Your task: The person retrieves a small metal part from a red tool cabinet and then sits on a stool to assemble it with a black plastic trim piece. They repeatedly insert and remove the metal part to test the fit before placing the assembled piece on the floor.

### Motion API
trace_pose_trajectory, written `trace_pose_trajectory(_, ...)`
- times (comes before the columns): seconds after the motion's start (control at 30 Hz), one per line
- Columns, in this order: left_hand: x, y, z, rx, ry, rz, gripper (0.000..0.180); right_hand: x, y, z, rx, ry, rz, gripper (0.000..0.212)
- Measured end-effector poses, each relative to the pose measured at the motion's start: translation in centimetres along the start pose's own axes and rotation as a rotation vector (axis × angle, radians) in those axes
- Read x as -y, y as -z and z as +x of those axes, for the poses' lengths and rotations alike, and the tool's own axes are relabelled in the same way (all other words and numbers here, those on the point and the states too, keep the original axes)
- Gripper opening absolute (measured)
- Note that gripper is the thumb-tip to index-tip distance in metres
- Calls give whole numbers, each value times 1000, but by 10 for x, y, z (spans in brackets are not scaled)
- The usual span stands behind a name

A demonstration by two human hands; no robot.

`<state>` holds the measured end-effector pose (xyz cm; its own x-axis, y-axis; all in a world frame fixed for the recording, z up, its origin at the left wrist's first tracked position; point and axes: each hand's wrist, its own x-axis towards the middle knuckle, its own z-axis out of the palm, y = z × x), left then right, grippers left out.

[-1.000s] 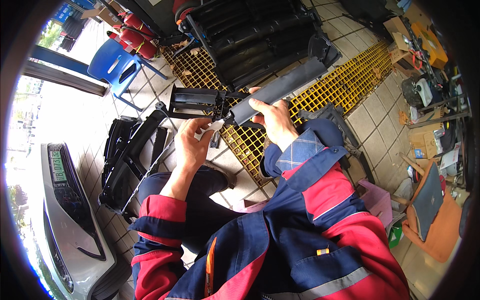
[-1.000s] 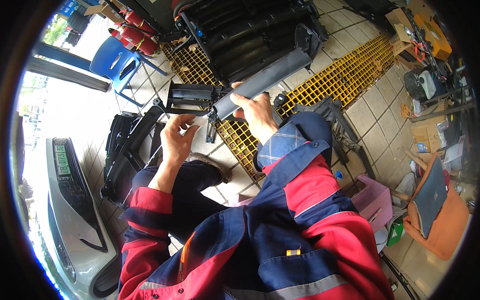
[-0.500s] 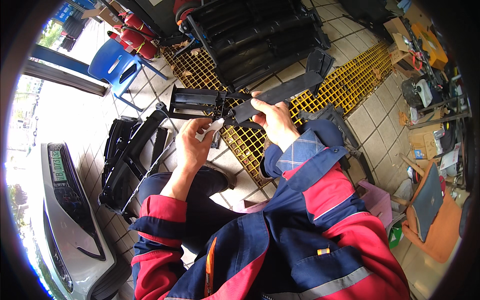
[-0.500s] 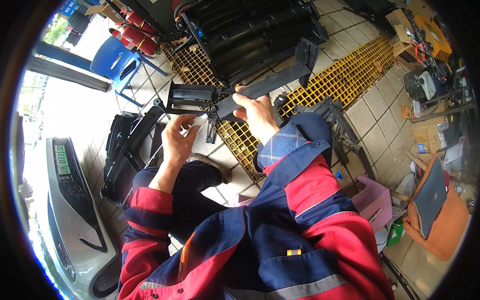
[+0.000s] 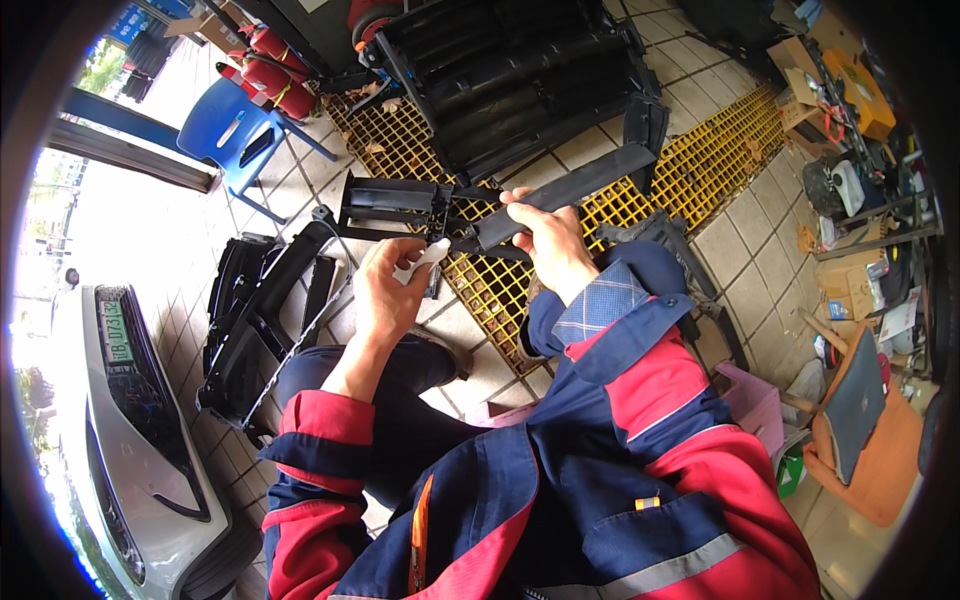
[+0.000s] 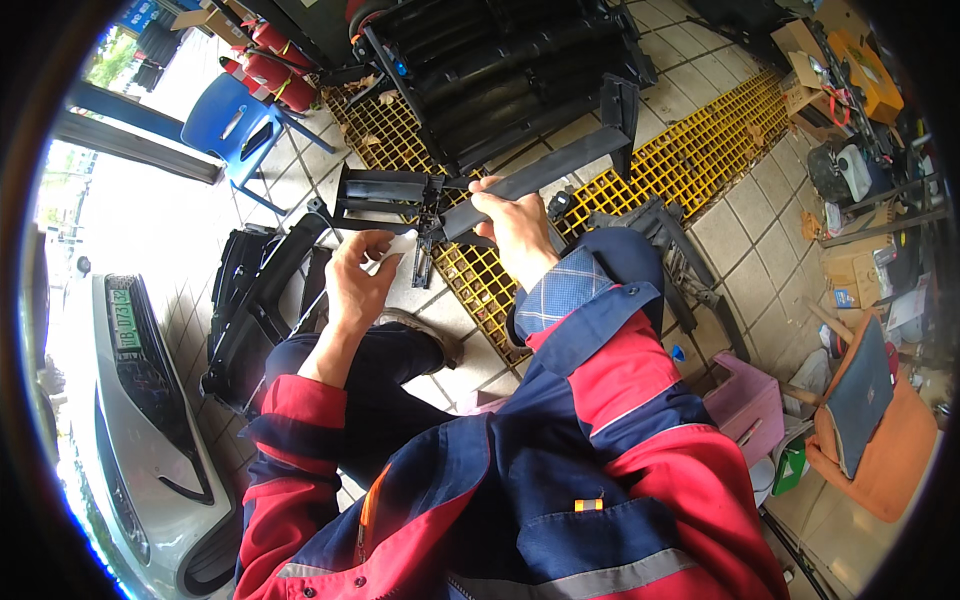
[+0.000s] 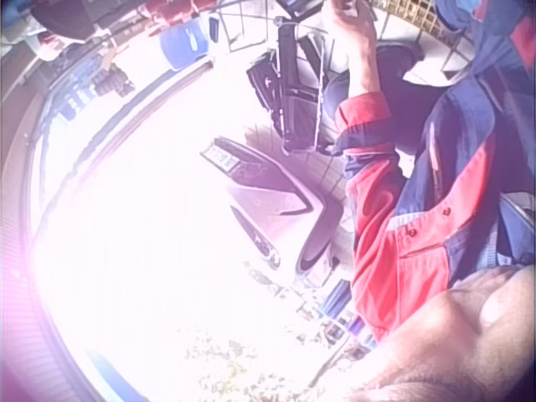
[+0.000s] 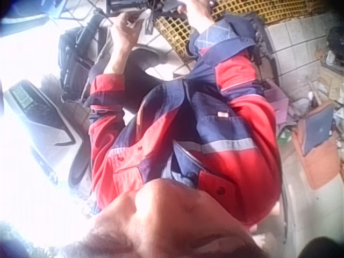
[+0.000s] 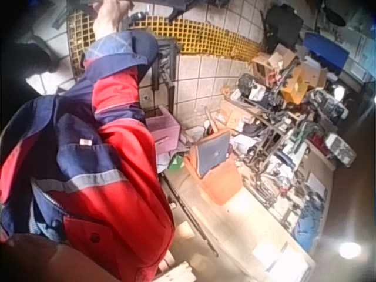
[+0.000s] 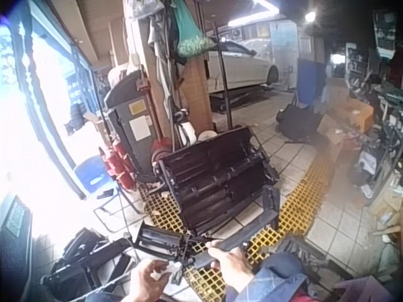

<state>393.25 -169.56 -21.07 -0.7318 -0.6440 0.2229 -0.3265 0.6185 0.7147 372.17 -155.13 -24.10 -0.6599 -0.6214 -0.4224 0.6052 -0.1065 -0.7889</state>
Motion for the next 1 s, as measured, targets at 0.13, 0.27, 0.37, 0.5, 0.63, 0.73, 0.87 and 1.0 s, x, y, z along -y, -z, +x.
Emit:
trace_pose_trajectory(0.13, -1, 1, 0, 1, -5, 4, 29, 3, -1, -2, 51, 41, 33, 37)
trace_pose_trajectory(0.27, -1, 3, 0, -17, -21, -9, 29, 11, 2, -3, 91, -2, 68, 36)
trace_pose_trajectory(0.37, -2, 6, 0, -35, -49, 3, 30, 12, 6, -1, 122, -45, 123, 38)
trace_pose_trajectory(0.5, -3, 10, 1, -62, -72, 10, 30, 7, 10, 5, 176, -60, 192, 32)
trace_pose_trajectory(0.63, -5, 13, 0, -74, -53, -22, 29, 1, 11, 10, 124, -74, 226, 22)
trace_pose_trajectory(0.73, -6, 13, 1, -80, -42, -31, 29, -1, 11, 11, 116, -59, 228, 20)
trace_pose_trajectory(0.87, -7, 14, 1, -76, -62, -48, 28, -3, 13, 12, 114, -10, 206, 24)
trace_pose_trajectory(1.0, -6, 13, 0, -64, -68, -15, 28, -5, 16, 14, 187, -12, 293, 28)
